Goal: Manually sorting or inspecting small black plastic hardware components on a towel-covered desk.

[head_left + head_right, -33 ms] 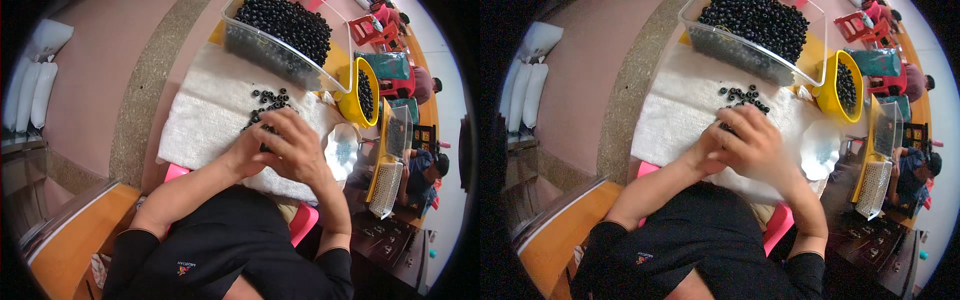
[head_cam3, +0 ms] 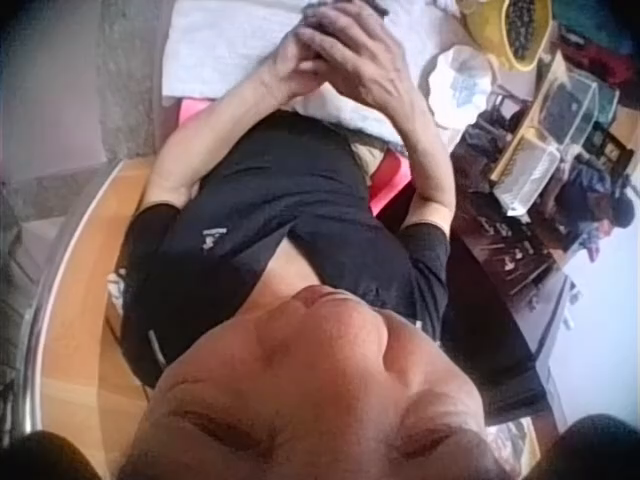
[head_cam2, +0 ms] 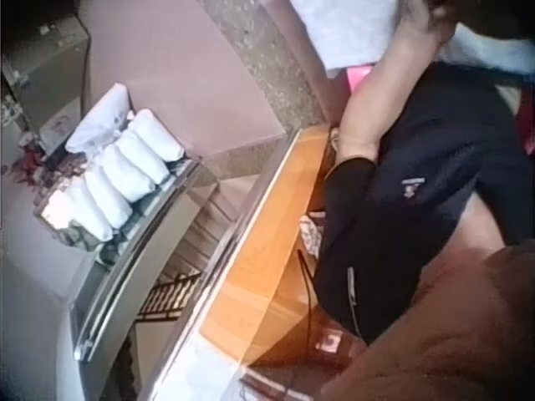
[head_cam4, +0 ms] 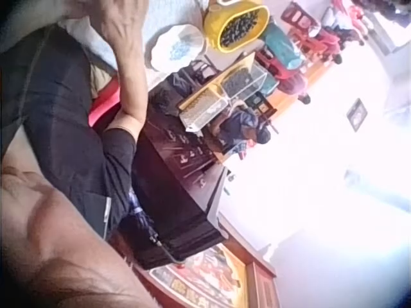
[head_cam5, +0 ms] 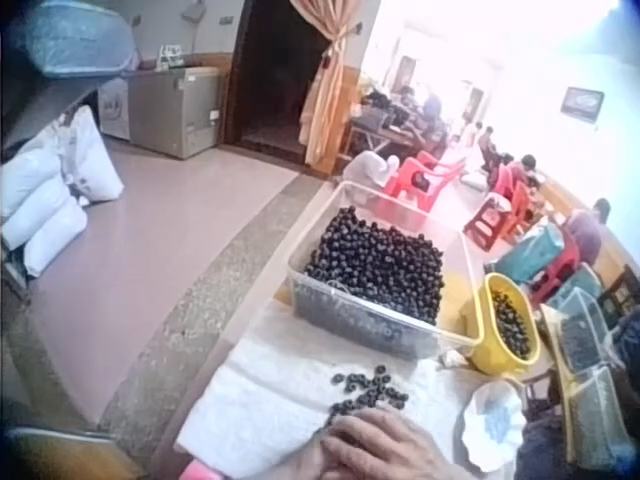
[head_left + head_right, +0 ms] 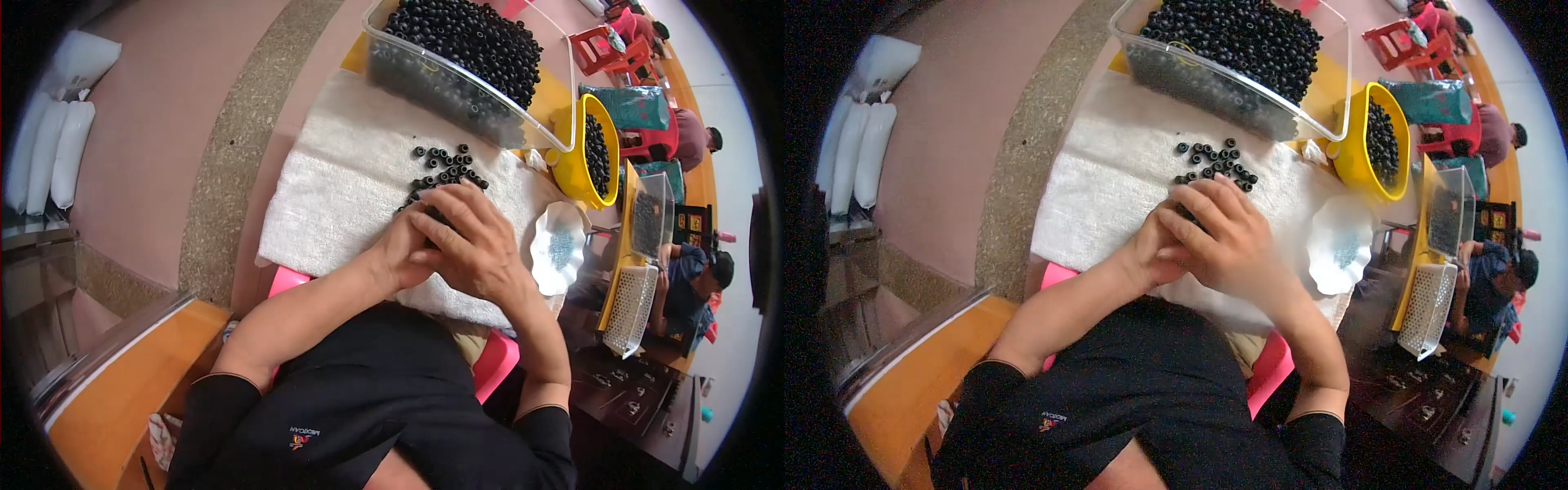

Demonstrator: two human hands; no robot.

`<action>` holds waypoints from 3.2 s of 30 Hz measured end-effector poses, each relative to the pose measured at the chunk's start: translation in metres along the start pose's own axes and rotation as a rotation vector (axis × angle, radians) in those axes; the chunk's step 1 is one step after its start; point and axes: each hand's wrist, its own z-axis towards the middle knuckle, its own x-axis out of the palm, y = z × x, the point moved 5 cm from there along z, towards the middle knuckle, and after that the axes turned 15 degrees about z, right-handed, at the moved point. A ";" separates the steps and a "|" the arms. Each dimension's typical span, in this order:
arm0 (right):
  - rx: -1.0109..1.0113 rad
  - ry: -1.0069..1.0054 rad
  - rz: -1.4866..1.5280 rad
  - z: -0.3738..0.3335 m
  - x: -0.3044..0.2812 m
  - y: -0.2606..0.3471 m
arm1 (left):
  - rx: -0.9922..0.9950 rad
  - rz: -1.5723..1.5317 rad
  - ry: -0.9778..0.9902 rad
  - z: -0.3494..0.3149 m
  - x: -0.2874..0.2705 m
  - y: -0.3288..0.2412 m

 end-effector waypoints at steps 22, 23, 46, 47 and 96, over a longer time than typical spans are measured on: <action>0.033 -0.099 -0.359 -0.040 0.000 0.002 | -0.109 -0.004 -0.113 0.003 0.010 0.009; 0.011 -0.084 -0.348 -0.039 0.000 0.003 | -0.113 0.008 -0.102 0.003 0.011 0.008; -0.031 -0.128 -0.197 -0.031 0.006 -0.005 | -0.116 0.027 -0.073 0.005 0.003 0.015; -0.020 -0.117 -0.207 -0.032 0.007 -0.007 | -0.130 0.005 -0.072 0.004 0.004 0.016; 0.064 -0.365 -0.685 0.050 -0.124 -0.102 | -0.095 -0.054 -0.052 0.008 0.007 0.020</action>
